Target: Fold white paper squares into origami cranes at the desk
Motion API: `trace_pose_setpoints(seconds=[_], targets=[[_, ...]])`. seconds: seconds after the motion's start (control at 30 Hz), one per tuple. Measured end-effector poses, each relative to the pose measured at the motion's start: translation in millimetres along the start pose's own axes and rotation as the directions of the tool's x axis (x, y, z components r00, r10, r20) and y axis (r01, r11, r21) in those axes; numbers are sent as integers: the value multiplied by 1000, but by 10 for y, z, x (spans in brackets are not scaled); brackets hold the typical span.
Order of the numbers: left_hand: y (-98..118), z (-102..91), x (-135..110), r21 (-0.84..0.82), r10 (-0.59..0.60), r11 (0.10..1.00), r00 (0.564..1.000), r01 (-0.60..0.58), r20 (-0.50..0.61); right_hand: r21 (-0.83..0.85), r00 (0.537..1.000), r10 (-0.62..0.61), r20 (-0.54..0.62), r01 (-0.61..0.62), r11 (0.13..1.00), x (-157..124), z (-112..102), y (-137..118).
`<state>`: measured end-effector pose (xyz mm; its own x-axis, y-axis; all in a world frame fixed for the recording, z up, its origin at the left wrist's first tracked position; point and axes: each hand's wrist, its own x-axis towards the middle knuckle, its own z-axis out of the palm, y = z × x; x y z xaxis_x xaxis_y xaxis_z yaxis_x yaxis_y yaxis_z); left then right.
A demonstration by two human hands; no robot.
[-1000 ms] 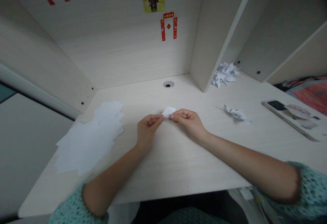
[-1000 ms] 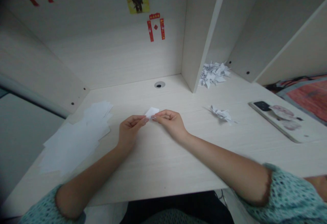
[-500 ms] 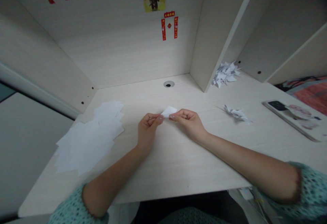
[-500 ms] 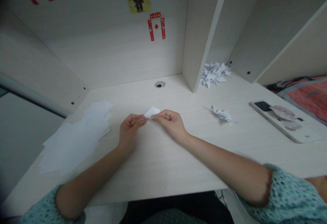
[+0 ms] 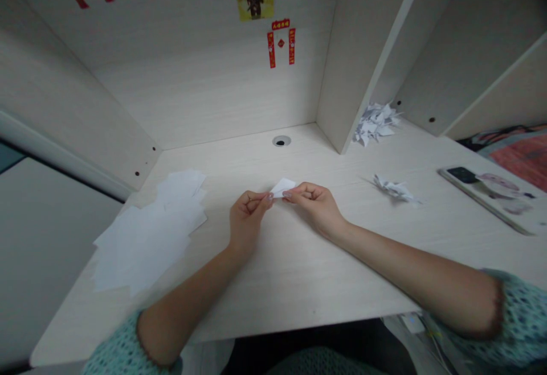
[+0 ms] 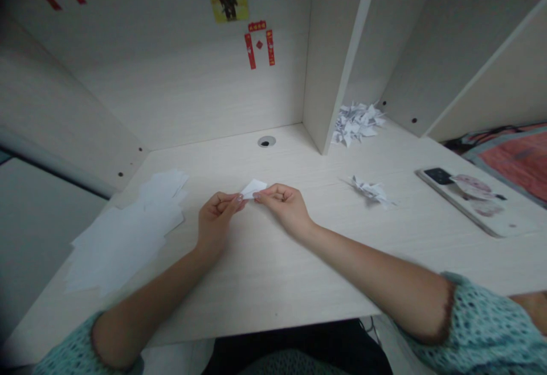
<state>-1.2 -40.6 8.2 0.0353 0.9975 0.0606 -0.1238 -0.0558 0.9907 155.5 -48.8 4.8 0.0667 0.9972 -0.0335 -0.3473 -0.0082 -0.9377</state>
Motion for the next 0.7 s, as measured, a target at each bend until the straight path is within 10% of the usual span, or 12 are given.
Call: trace_pose_setpoints(seconds=[0.7], targets=[[-18,-16,19,17,-50,999,998,50,34,-63,998,-58,23,60,996,44,-50,45]])
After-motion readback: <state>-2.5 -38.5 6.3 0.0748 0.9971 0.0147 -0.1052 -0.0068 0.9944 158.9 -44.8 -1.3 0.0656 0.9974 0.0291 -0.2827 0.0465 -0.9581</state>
